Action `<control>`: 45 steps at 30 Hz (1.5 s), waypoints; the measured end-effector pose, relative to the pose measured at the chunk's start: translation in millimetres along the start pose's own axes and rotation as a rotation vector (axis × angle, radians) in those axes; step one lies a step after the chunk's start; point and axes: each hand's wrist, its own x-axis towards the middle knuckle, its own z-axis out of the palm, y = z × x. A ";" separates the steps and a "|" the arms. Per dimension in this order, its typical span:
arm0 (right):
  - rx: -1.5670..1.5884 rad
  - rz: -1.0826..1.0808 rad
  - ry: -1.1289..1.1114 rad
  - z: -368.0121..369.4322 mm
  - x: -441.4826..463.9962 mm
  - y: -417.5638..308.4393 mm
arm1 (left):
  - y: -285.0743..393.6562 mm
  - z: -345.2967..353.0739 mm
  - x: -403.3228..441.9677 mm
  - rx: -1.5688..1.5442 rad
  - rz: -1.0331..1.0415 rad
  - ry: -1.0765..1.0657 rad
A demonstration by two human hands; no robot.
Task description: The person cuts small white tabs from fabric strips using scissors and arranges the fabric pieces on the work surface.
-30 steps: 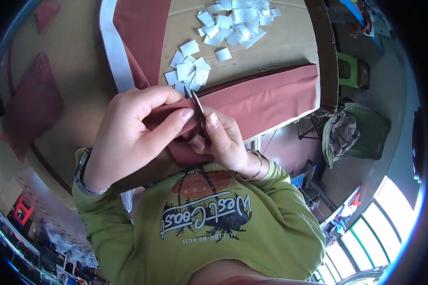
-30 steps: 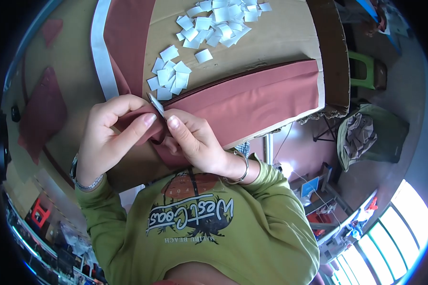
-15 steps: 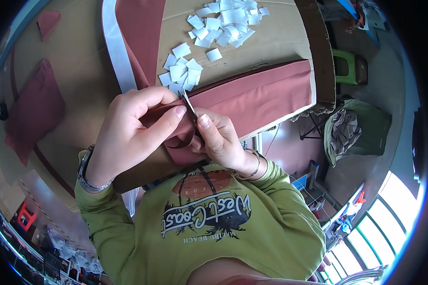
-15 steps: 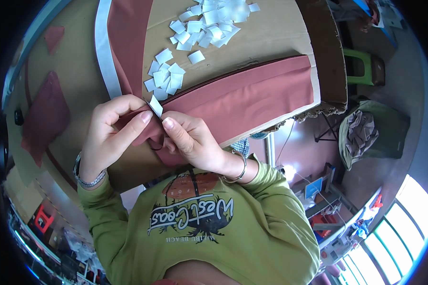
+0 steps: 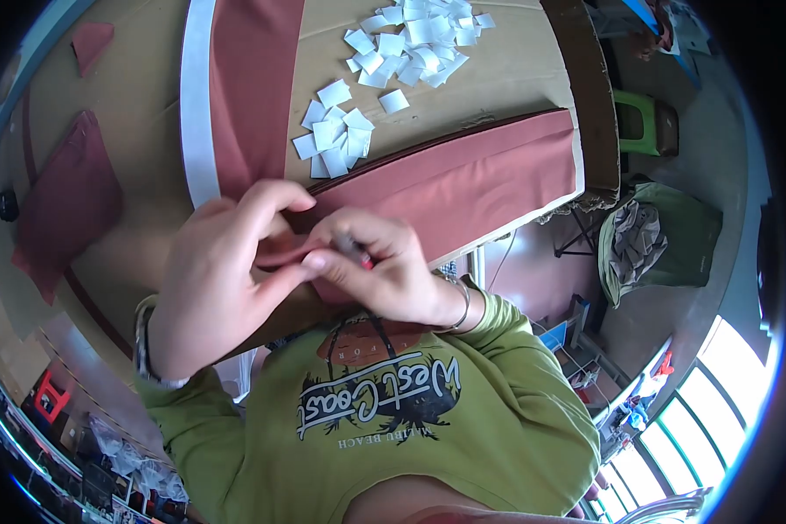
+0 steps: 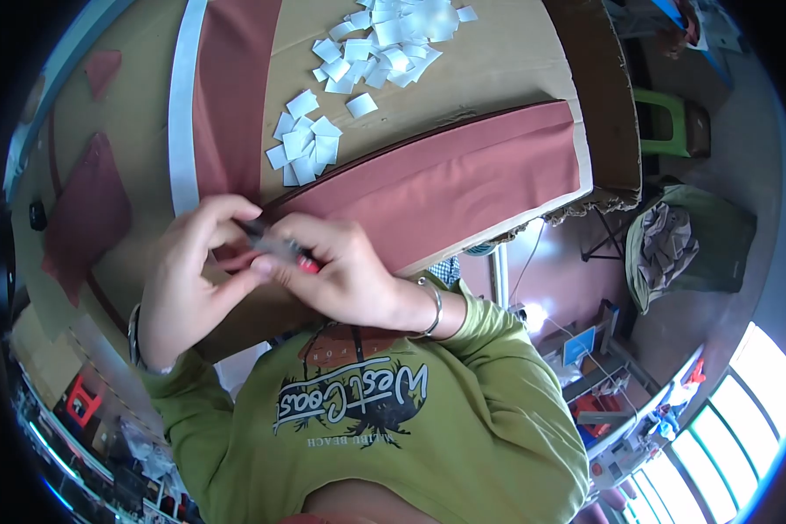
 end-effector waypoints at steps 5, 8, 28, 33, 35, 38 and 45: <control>-0.054 -0.443 -0.379 3.1 -17.6 1.5 | 19.1 -41.2 -48.9 0.627 -0.234 -0.446; 0.231 -0.344 -0.694 -37.6 -35.0 -12.2 | 20.1 -57.2 -61.2 0.679 -0.203 -0.732; -0.803 -0.003 0.982 -212.9 -15.7 7.0 | -28.6 -18.6 -28.3 -0.035 -0.283 -0.496; -0.987 -0.131 0.955 -218.1 -7.4 14.9 | -31.9 -14.1 -31.0 -0.186 -0.362 -0.318; -0.971 -0.077 0.976 -215.7 -5.5 12.5 | -30.3 -16.7 -31.7 -0.185 -0.375 -0.299; -0.954 -0.016 0.990 -213.1 -3.1 10.3 | -29.3 -18.8 -32.4 -0.189 -0.395 -0.281; -0.987 0.002 0.978 -216.3 -1.1 9.6 | -32.1 -13.6 -35.0 -0.130 -0.355 -0.234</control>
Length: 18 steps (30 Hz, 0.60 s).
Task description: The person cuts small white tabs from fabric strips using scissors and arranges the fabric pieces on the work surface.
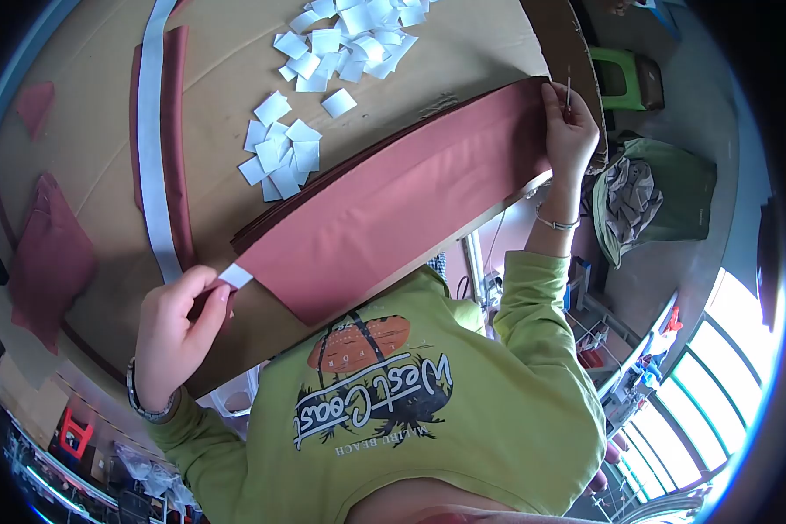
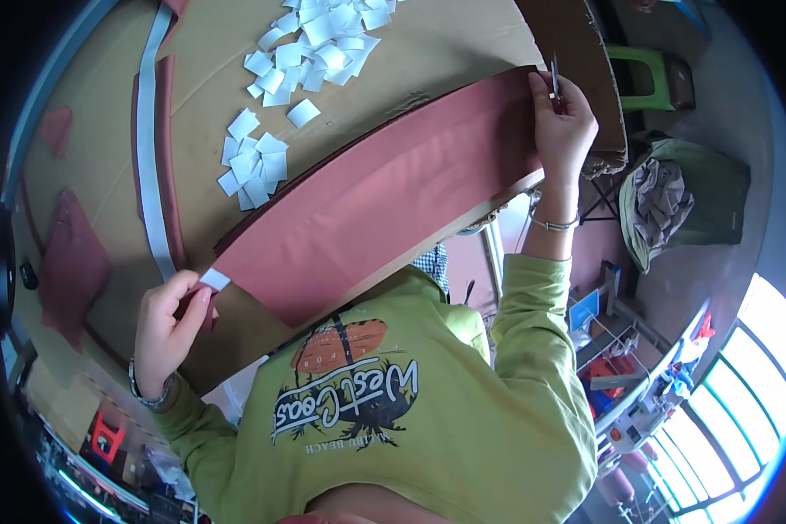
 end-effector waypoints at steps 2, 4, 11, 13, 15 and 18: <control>-0.040 -0.066 0.009 2.2 2.4 -1.3 | -0.6 0.5 4.9 0.009 0.003 0.048; -0.090 -0.110 0.038 1.0 4.4 -2.1 | -0.3 -0.2 7.8 0.017 0.004 0.045; -0.001 -0.408 -0.219 -2.2 -1.4 -30.0 | -5.0 2.5 11.1 -0.012 -0.009 0.061; 0.082 -0.472 -0.334 -2.8 -3.8 -33.8 | -4.3 3.6 11.4 -0.034 -0.014 0.078; 0.054 -0.463 -0.390 -2.6 -5.7 -30.6 | -4.2 3.0 11.7 -0.057 -0.002 0.073; 0.032 -0.463 -0.458 0.1 -8.9 -32.7 | -4.4 4.6 11.5 -0.084 -0.001 0.079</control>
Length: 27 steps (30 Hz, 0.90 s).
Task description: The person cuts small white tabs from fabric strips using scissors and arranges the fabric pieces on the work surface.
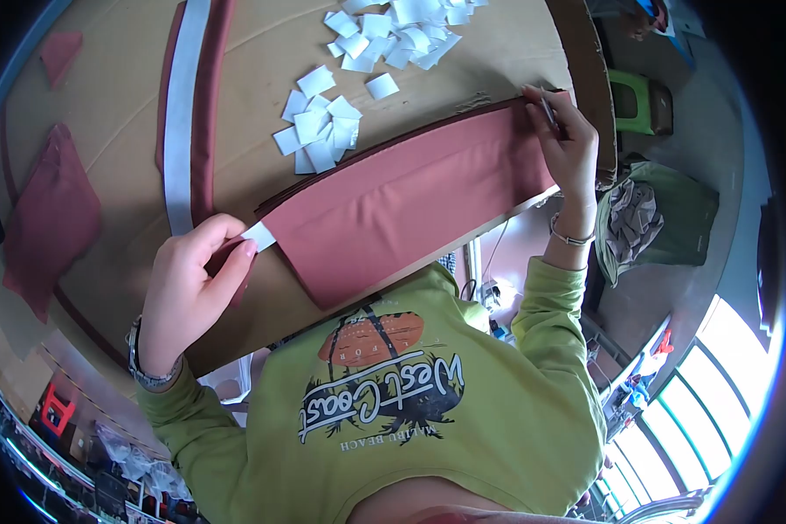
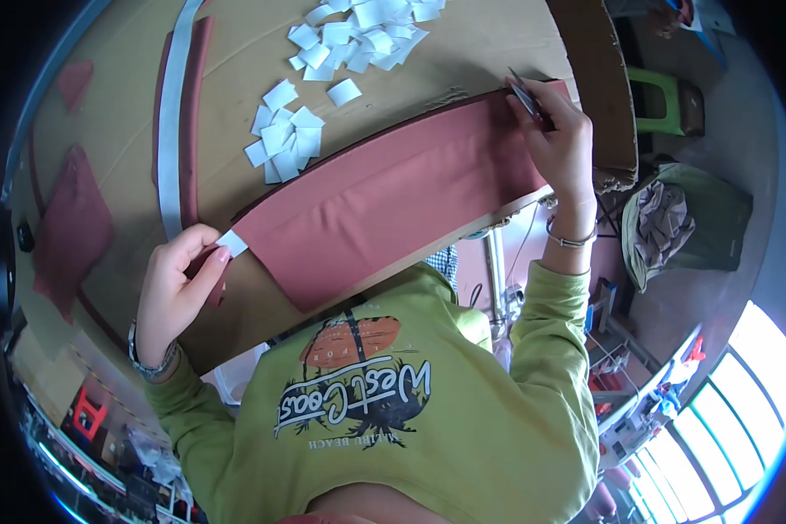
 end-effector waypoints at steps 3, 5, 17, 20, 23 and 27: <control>0.009 -0.048 0.219 7.1 3.3 -13.5 | 1.9 2.1 2.5 -0.032 -0.007 -0.004; 0.085 0.056 0.318 13.3 -1.5 -40.0 | 2.4 2.1 0.4 -0.040 -0.018 -0.001; 1.603 0.591 -0.883 81.0 -95.8 -170.2 | 16.0 7.5 0.0 -0.196 -0.051 -0.011; 1.627 0.640 -0.881 81.4 -94.6 -172.7 | 19.7 8.2 0.0 -0.216 -0.055 -0.011; 1.662 0.636 -0.893 84.6 -87.4 -172.4 | 20.6 9.0 0.8 -0.202 -0.026 -0.007; 1.644 0.634 -0.906 82.8 -86.9 -173.6 | 20.0 8.8 0.2 -0.228 -0.039 0.009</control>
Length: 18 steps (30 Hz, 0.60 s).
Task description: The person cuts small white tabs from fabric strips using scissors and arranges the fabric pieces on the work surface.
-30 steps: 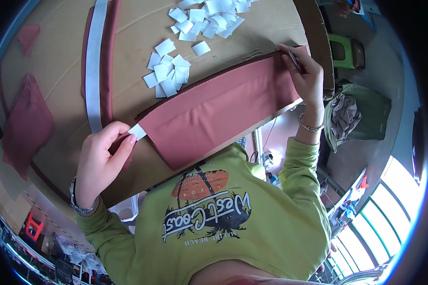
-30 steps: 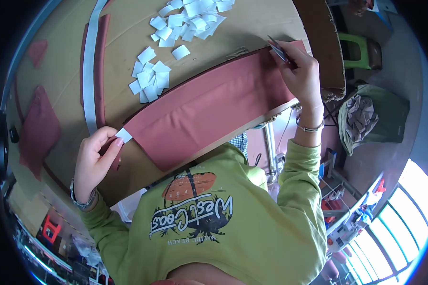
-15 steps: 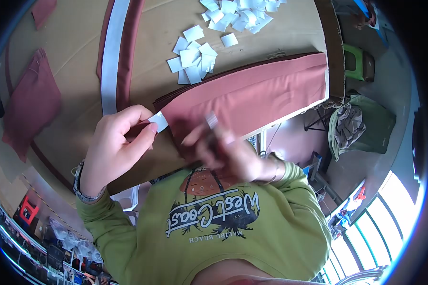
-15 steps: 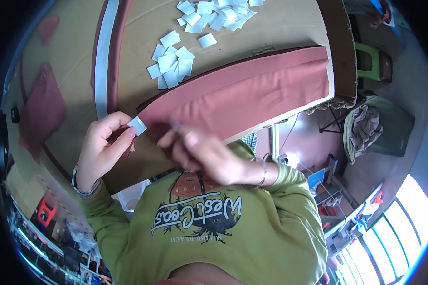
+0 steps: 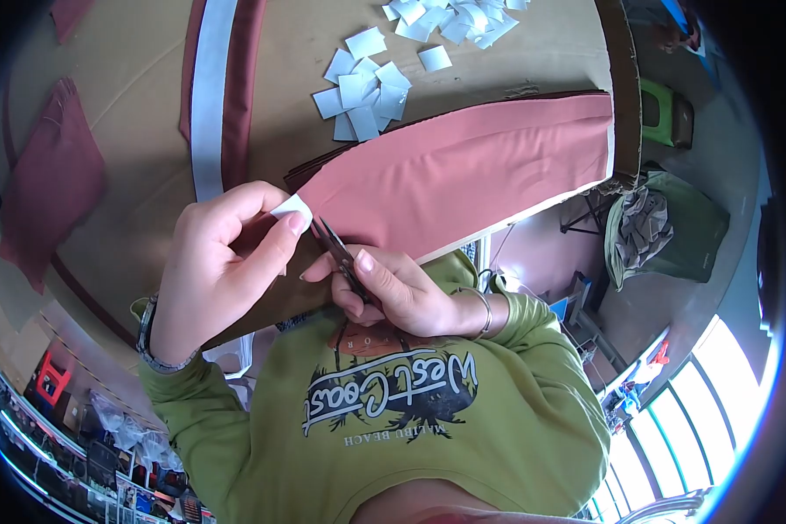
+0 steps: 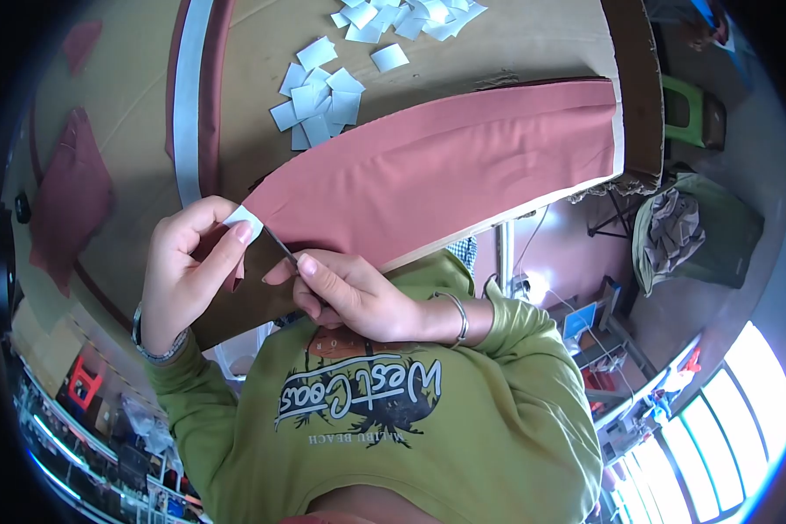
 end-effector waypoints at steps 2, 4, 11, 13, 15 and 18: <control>-0.023 0.007 0.013 1.3 -2.0 1.2 | -0.8 0.1 -0.1 -0.029 -0.019 0.010; -0.021 0.010 0.020 0.8 -3.8 4.8 | -0.6 -1.1 1.5 -0.040 -0.049 -0.010; -0.033 0.014 0.033 1.6 1.2 4.7 | 1.3 -1.4 4.1 -0.076 -0.152 -0.067; -0.040 0.014 0.032 2.7 4.4 2.6 | 1.7 -1.0 2.9 -0.079 -0.158 -0.067; -0.008 -0.016 0.029 2.8 6.6 0.6 | 3.6 0.2 1.2 -0.085 -0.137 -0.063; 0.025 -0.046 0.031 1.4 7.2 -1.1 | 5.6 3.6 -0.4 -0.093 -0.117 -0.064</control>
